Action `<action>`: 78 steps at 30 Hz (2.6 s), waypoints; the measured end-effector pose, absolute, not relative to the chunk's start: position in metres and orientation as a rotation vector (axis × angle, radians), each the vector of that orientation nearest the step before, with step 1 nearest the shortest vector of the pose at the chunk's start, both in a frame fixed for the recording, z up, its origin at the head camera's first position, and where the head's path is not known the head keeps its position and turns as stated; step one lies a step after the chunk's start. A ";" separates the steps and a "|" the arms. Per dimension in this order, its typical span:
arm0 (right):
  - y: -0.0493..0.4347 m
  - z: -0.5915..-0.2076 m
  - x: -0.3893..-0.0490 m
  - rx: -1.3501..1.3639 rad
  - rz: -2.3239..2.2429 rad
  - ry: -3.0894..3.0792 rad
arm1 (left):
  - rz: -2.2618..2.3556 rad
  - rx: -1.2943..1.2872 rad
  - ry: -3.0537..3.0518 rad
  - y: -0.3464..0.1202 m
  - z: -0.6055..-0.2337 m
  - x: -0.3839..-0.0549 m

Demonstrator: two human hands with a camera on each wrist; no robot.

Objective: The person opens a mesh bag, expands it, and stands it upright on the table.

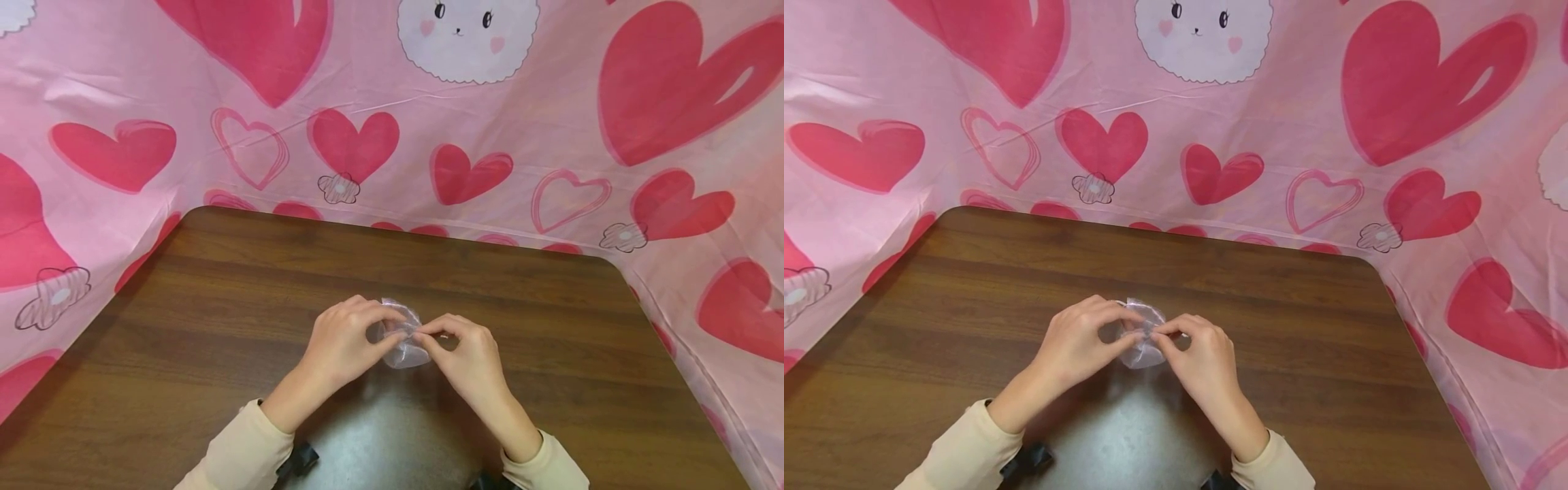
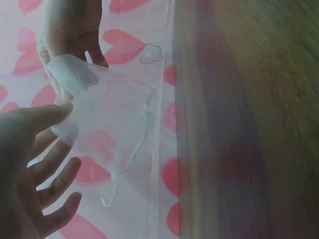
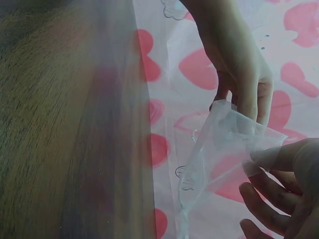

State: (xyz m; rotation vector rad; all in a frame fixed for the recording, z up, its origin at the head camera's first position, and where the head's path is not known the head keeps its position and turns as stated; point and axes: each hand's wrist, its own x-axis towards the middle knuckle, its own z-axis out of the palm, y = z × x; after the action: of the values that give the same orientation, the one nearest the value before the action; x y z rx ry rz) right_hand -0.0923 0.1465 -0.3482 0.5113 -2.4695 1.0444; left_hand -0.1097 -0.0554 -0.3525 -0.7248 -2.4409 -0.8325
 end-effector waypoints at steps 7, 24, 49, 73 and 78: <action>0.147 -0.349 -0.092 0.499 1.043 -2.457 | -0.769 -0.775 -2.443 -0.053 -0.352 -0.109; 0.154 -0.350 -0.092 0.516 0.965 -2.571 | -0.821 -0.661 -2.491 -0.050 -0.353 -0.109; 0.156 -0.347 -0.092 0.523 1.141 -2.423 | -0.792 -0.530 -2.501 -0.045 -0.352 -0.110; 0.147 -0.345 -0.089 0.349 1.008 -2.444 | -0.872 -0.410 -2.421 -0.041 -0.354 -0.108; 0.149 -0.347 -0.091 0.330 1.009 -2.438 | -0.870 -0.398 -2.464 -0.042 -0.356 -0.108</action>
State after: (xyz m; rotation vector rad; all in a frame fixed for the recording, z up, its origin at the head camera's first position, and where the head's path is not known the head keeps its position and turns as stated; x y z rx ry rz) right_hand -0.0915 0.1495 -0.3467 0.3296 -2.4382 1.0090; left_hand -0.1081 -0.0421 -0.3560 -0.3982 -2.4642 -0.8703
